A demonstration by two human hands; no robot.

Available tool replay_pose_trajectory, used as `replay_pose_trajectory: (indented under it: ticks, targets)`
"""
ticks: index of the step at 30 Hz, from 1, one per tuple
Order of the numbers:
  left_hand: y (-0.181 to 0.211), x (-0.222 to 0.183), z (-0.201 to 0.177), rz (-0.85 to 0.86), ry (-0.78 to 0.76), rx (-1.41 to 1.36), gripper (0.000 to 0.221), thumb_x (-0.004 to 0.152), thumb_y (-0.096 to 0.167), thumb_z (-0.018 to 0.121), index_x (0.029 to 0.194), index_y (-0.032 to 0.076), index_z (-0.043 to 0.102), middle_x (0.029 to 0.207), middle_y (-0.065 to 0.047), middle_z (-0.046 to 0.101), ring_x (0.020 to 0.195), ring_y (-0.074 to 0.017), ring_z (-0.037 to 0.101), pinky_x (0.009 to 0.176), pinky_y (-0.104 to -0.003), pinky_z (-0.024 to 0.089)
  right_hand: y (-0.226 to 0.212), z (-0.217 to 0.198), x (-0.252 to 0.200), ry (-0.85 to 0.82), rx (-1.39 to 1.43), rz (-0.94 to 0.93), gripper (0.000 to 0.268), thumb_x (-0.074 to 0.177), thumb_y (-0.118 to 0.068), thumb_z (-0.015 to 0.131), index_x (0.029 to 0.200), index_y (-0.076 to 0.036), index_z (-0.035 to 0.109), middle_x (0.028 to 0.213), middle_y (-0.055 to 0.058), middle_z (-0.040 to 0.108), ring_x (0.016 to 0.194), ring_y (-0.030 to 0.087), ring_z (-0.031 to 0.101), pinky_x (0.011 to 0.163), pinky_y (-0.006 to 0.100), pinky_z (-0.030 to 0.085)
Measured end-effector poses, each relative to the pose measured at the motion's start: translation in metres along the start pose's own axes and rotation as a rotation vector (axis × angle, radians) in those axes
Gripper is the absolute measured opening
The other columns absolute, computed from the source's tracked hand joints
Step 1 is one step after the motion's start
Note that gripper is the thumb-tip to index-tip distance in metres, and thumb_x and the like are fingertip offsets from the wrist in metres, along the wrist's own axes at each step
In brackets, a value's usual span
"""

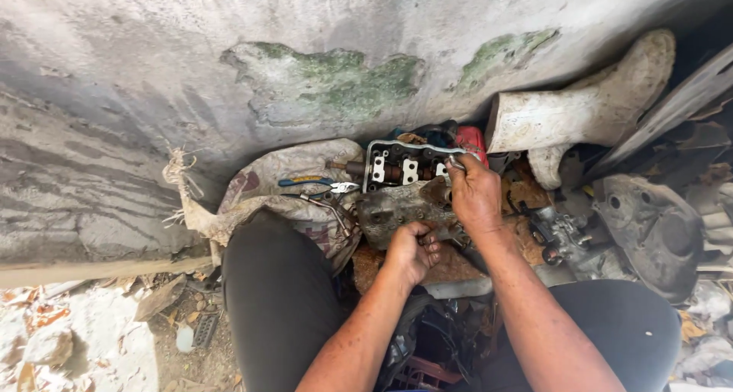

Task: Disassembling and inspecting components of an engine cylinder head using hand tools

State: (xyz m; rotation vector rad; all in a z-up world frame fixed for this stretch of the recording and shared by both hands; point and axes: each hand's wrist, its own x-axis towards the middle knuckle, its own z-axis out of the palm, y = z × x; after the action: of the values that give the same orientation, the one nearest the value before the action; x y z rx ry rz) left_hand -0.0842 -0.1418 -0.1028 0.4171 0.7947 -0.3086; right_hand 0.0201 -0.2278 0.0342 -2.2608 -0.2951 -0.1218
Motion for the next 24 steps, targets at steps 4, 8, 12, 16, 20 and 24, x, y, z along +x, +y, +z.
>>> replay_pose_trajectory:
  ticks: [4, 8, 12, 16, 20, 24]
  targets:
    - [0.032, -0.055, 0.024, 0.089, 0.040, -0.034, 0.031, 0.083, 0.005, 0.051, 0.111, 0.005, 0.063, 0.083, -0.009, 0.056, 0.072, -0.0260, 0.066, 0.057, -0.037, 0.059, -0.008, 0.023, -0.032, -0.060, -0.089, 0.080, 0.020, 0.091, -0.021, 0.074, 0.101, -0.005, 0.079, 0.089, 0.020, 0.076, 0.093, 0.039, 0.073, 0.083, 0.046, 0.058]
    - [0.034, -0.067, 0.017, 0.219, 0.044, 0.072, 0.045, 0.097, 0.003, 0.042, 0.140, -0.008, 0.047, 0.114, -0.027, 0.060, 0.106, -0.0428, 0.070, 0.084, -0.050, 0.063, -0.010, 0.021, -0.045, -0.152, 0.015, 0.122, 0.018, 0.096, -0.024, 0.068, 0.088, -0.010, 0.077, 0.084, 0.017, 0.072, 0.091, 0.040, 0.071, 0.084, 0.047, 0.055]
    - [0.027, -0.073, 0.006, 0.193, 0.077, 0.031, 0.025, 0.104, 0.014, 0.052, 0.122, -0.002, 0.053, 0.106, -0.024, 0.067, 0.099, -0.0411, 0.075, 0.071, -0.043, 0.067, -0.001, 0.021, -0.042, -0.185, 0.050, 0.128, 0.020, 0.094, -0.028, 0.070, 0.085, -0.010, 0.074, 0.088, 0.018, 0.070, 0.096, 0.042, 0.068, 0.086, 0.048, 0.053]
    - [0.039, -0.082, 0.007, 0.208, 0.051, 0.044, 0.037, 0.109, 0.034, 0.050, 0.118, -0.002, 0.057, 0.097, -0.020, 0.068, 0.088, -0.0350, 0.077, 0.062, -0.037, 0.067, 0.008, 0.025, -0.037, -0.212, 0.068, 0.138, 0.020, 0.094, -0.030, 0.070, 0.085, -0.012, 0.074, 0.086, 0.016, 0.068, 0.096, 0.039, 0.068, 0.086, 0.047, 0.053]
    - [0.046, -0.084, -0.001, 0.185, 0.046, 0.032, 0.057, 0.107, 0.052, 0.042, 0.120, -0.001, 0.061, 0.105, -0.023, 0.070, 0.096, -0.0353, 0.076, 0.067, -0.040, 0.066, 0.016, 0.026, -0.033, -0.238, 0.142, 0.248, 0.025, 0.094, -0.034, 0.069, 0.084, -0.011, 0.074, 0.081, 0.015, 0.067, 0.091, 0.032, 0.068, 0.085, 0.043, 0.051]
    - [0.051, -0.090, 0.000, 0.186, 0.025, 0.051, 0.064, 0.105, 0.053, 0.041, 0.128, -0.004, 0.060, 0.114, -0.026, 0.070, 0.104, -0.0367, 0.074, 0.073, -0.042, 0.065, 0.021, 0.015, -0.024, -0.219, 0.116, 0.302, 0.030, 0.095, -0.039, 0.066, 0.090, -0.012, 0.077, 0.082, 0.015, 0.073, 0.093, 0.032, 0.070, 0.083, 0.042, 0.052]
